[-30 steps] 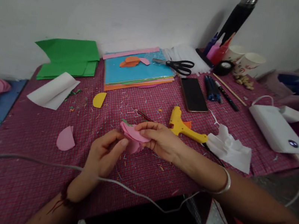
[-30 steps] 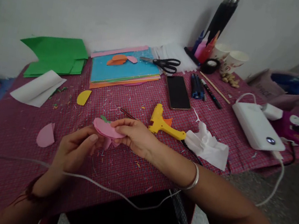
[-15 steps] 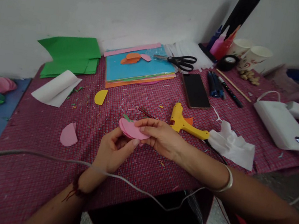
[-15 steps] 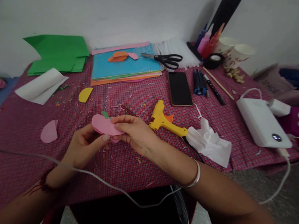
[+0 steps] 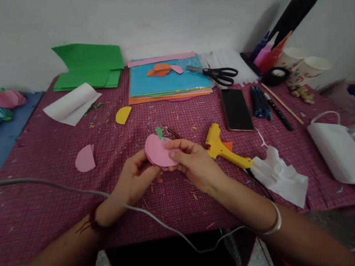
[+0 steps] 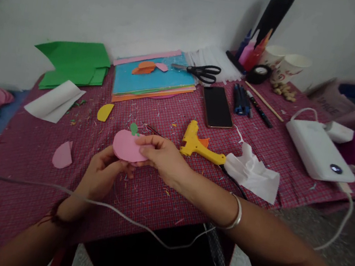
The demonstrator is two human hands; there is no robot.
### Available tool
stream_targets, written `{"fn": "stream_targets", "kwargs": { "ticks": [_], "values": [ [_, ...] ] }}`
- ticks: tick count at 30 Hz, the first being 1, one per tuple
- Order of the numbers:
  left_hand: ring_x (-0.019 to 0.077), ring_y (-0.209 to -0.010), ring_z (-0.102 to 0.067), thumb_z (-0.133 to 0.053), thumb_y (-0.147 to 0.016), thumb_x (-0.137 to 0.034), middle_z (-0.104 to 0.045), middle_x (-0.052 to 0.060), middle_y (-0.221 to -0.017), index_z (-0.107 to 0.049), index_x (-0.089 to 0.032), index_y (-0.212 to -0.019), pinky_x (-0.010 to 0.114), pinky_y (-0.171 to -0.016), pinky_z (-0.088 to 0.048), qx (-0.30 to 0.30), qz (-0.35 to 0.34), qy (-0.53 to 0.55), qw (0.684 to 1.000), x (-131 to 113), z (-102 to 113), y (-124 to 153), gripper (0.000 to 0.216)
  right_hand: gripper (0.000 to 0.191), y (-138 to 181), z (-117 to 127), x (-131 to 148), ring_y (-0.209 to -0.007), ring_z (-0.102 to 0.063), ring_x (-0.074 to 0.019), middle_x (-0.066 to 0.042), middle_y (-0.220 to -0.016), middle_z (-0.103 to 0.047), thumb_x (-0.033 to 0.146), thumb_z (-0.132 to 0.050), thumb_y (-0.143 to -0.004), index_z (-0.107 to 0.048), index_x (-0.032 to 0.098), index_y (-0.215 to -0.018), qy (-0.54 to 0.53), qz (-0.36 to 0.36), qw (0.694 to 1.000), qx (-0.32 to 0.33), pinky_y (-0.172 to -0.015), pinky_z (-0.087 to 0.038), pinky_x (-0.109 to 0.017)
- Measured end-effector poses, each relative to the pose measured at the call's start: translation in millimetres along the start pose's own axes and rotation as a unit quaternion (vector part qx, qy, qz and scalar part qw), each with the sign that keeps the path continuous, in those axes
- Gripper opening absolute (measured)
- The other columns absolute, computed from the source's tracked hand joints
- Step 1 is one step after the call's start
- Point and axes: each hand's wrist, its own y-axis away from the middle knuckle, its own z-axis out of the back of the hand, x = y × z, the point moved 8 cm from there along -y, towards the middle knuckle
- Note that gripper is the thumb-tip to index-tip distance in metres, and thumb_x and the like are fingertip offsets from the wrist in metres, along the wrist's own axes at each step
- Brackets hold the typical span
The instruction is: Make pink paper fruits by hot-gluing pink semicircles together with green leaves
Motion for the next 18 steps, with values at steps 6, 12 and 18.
{"fn": "stream_targets", "kwargs": {
  "ticks": [6,12,18],
  "values": [
    [0.0085,-0.048,-0.050,-0.068,-0.074,-0.031,-0.060,-0.001,-0.064,-0.065,-0.015,-0.088,0.019,-0.040,-0.043,-0.014,0.065,0.113,0.991,21.4,9.0,-5.8,0.022,0.019,11.2,-9.8,25.5,-0.078,-0.056,-0.0140,0.000,-0.088,-0.062,0.009,-0.057,-0.074,-0.064,0.021,-0.086,0.274,0.171,0.946,0.006,-0.071,-0.046,-0.029],
    [0.0097,-0.062,-0.053,-0.074,-0.072,-0.030,-0.062,-0.001,-0.071,-0.068,-0.016,-0.085,0.021,-0.057,-0.046,-0.030,-0.003,0.022,0.999,9.8,19.9,-6.3,0.021,0.009,23.3,-22.9,31.7,-0.079,-0.054,-0.0167,-0.002,-0.083,-0.057,0.019,-0.055,-0.083,-0.063,0.023,-0.087,0.372,0.264,0.889,0.046,-0.073,-0.043,-0.032],
    [0.0087,-0.054,-0.044,-0.074,-0.067,-0.028,-0.051,-0.005,-0.059,-0.060,-0.016,-0.066,0.020,-0.051,-0.038,-0.046,-0.074,-0.096,0.992,-14.0,17.3,0.3,0.018,0.017,22.9,-21.1,29.5,-0.076,-0.052,-0.0168,-0.002,-0.084,-0.056,0.037,-0.065,-0.080,-0.062,0.021,-0.087,0.377,0.244,0.893,0.039,-0.071,-0.042,-0.032]
  ]
}}
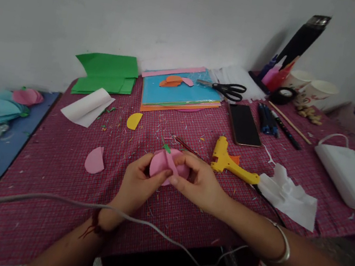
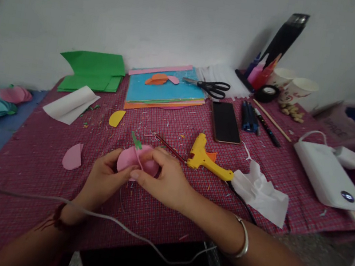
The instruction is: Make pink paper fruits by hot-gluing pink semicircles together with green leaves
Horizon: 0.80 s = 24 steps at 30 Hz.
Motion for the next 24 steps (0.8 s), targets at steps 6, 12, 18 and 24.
{"fn": "stream_targets", "kwargs": {
  "ticks": [6,12,18,24],
  "values": [
    [0.0088,-0.054,-0.046,-0.064,-0.080,-0.033,-0.053,-0.004,-0.060,-0.059,-0.017,-0.070,0.020,-0.052,-0.036,-0.006,0.046,0.059,0.997,12.6,10.5,0.0,0.020,0.015,-4.4,8.2,-19.1,-0.064,-0.046,-0.0138,0.002,-0.069,-0.050,0.033,-0.059,-0.081,-0.058,0.019,-0.076,-0.088,-0.108,0.990,-0.024,-0.061,-0.037,-0.029],
    [0.0094,-0.051,-0.046,-0.057,-0.085,-0.034,-0.053,-0.004,-0.054,-0.059,-0.017,-0.066,0.021,-0.050,-0.038,-0.005,0.063,0.103,0.993,18.0,13.8,-1.7,0.026,0.021,-3.8,8.7,-31.0,-0.066,-0.048,-0.0134,0.001,-0.070,-0.054,0.038,-0.065,-0.075,-0.058,0.019,-0.074,-0.171,-0.161,0.971,-0.046,-0.064,-0.039,-0.029],
    [0.0116,-0.052,-0.051,-0.051,-0.088,-0.038,-0.056,-0.002,-0.057,-0.060,-0.018,-0.067,0.023,-0.049,-0.042,0.023,0.069,0.150,0.986,15.1,7.2,-1.2,0.030,0.020,-4.1,11.5,-31.6,-0.065,-0.045,-0.0129,0.001,-0.068,-0.052,0.037,-0.065,-0.076,-0.057,0.019,-0.072,-0.147,-0.150,0.976,-0.050,-0.062,-0.038,-0.028],
    [0.0105,-0.062,-0.057,-0.071,-0.072,-0.027,-0.064,-0.001,-0.070,-0.064,-0.017,-0.079,0.023,-0.059,-0.046,0.044,0.053,0.087,0.994,8.3,3.7,0.5,0.014,0.018,-5.4,7.3,-20.5,-0.065,-0.044,-0.0135,0.001,-0.068,-0.049,0.035,-0.060,-0.081,-0.055,0.020,-0.073,-0.093,-0.107,0.990,-0.008,-0.062,-0.037,-0.029]
  ]
}}
